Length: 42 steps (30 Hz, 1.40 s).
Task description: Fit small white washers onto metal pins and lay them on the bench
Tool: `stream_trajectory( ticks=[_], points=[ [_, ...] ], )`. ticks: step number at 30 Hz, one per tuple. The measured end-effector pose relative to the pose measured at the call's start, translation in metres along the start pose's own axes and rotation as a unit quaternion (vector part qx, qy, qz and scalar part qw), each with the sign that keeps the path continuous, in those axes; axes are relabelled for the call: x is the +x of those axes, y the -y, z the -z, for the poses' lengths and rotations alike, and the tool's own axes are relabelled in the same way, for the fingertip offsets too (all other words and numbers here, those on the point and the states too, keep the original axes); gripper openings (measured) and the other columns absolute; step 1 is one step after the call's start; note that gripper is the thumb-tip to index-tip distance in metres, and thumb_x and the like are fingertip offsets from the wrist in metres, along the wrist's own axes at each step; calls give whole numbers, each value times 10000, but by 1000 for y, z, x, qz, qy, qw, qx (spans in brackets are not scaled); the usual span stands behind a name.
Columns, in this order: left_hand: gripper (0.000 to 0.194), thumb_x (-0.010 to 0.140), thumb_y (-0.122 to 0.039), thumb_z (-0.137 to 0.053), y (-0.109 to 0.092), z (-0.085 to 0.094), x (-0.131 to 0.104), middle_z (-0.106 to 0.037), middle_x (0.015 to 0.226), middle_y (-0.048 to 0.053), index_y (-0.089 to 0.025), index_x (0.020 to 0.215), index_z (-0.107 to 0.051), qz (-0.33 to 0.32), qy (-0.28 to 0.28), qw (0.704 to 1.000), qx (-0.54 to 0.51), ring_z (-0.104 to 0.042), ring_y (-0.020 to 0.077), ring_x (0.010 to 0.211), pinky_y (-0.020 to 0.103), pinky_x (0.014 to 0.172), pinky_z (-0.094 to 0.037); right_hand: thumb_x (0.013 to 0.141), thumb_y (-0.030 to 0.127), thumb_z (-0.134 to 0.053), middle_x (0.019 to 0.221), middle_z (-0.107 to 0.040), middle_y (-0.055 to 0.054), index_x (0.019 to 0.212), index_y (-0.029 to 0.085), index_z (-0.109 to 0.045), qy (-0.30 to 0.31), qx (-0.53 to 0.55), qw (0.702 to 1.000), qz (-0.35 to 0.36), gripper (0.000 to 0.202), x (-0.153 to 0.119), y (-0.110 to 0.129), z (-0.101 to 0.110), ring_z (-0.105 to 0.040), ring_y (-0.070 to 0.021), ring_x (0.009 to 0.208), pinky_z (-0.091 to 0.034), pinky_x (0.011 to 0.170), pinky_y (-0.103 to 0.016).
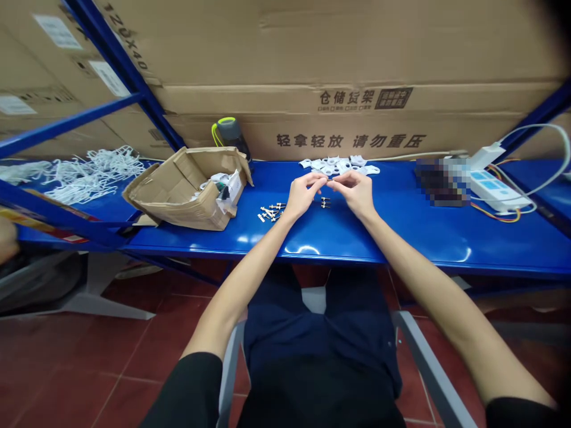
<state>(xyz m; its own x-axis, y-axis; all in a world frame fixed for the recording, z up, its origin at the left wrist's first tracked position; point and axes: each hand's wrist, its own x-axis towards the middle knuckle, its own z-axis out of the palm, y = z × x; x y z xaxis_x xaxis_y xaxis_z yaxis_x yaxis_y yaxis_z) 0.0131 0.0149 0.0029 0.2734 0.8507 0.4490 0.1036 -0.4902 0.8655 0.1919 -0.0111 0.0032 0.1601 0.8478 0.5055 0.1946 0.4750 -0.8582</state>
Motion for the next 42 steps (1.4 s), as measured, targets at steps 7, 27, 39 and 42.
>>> stream_trajectory(
  ticks=[7,27,39,42],
  points=[
    [232,1000,-360,-734,-6,1,-3,-839,1024,78,-150,1035,-824,-38,3,999,12,-769,192,816,299,772,-611,700,601,-931,825,-792,-47,796,253,-772,16,-10,1000,-1,395,-1,2,1,-743,-267,798,-642,844,-461],
    [347,958,-476,-780,3,4,0,-832,925,51,-165,1098,-847,15,-6,1000,10,-716,173,738,298,677,-576,785,623,-853,913,-819,-42,866,245,-804,86,-27,996,-18,390,2,-9,6,-750,-255,899,-618,930,-423],
    [348,957,-440,-776,10,7,1,-843,964,68,-168,1162,-850,38,31,999,14,-702,176,684,276,596,-551,831,577,-832,940,-819,-45,878,247,-813,99,-45,994,2,334,3,-9,10,-742,-261,896,-605,893,-424],
    [261,1001,-398,-729,10,7,1,-834,1157,62,-225,1151,-853,6,9,996,85,-769,257,993,366,899,-612,865,513,-794,923,-817,-34,875,255,-820,90,-103,990,19,259,5,-13,11,-728,-257,879,-586,899,-431]
  ],
)
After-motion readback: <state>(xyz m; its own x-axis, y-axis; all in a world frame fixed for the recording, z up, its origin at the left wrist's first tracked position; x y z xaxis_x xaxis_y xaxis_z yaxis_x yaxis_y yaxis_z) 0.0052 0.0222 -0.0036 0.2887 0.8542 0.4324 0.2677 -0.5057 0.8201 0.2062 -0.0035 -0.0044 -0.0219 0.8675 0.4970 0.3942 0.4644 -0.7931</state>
